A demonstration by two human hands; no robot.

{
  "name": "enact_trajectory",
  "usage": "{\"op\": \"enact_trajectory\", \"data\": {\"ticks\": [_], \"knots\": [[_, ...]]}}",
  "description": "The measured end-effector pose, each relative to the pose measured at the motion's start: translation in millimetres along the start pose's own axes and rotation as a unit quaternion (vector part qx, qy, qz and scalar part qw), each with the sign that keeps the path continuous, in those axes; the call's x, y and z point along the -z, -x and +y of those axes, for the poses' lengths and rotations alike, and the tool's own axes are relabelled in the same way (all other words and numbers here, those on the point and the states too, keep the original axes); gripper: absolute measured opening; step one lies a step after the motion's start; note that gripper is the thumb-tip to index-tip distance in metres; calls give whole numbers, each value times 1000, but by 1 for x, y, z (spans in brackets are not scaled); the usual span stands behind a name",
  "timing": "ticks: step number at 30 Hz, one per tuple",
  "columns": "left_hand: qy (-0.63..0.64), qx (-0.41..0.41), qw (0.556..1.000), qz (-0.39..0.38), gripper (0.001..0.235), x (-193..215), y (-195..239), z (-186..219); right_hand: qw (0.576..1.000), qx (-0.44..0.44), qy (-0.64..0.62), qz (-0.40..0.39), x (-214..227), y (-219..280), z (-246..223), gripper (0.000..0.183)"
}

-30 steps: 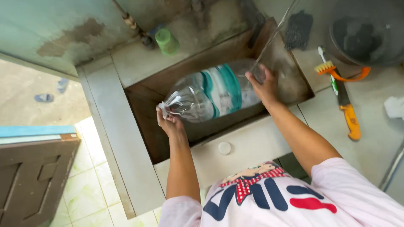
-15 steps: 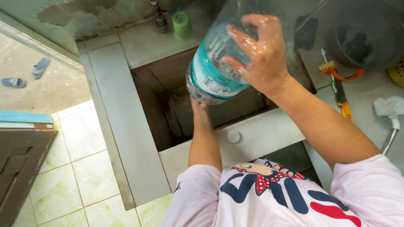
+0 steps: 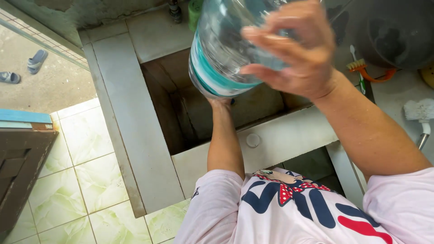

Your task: Washing and scrubbing a large plastic water bottle and its cap in a sink.

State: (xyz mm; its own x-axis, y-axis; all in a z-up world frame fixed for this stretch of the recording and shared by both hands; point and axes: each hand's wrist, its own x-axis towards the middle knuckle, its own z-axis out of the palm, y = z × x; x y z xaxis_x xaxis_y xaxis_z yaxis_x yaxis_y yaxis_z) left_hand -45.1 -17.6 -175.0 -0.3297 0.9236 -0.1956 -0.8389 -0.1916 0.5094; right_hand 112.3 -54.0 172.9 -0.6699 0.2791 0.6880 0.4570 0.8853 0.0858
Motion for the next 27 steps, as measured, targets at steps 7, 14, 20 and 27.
{"op": "enact_trajectory", "data": {"ticks": [7,14,20,27], "knots": [[334,78,938,-43,65,49,-28,29,850,-449,-207,183,-53,208,88,70],[128,-22,961,-246,65,-15,-45,61,524,-702,-391,283,-148,354,112,62],[-130,-14,957,-258,79,-74,-65,34,303,-866,-380,117,-182,383,134,80],[-224,64,924,-302,60,-134,-45,-31,160,-856,-451,195,-169,377,131,85]]}}
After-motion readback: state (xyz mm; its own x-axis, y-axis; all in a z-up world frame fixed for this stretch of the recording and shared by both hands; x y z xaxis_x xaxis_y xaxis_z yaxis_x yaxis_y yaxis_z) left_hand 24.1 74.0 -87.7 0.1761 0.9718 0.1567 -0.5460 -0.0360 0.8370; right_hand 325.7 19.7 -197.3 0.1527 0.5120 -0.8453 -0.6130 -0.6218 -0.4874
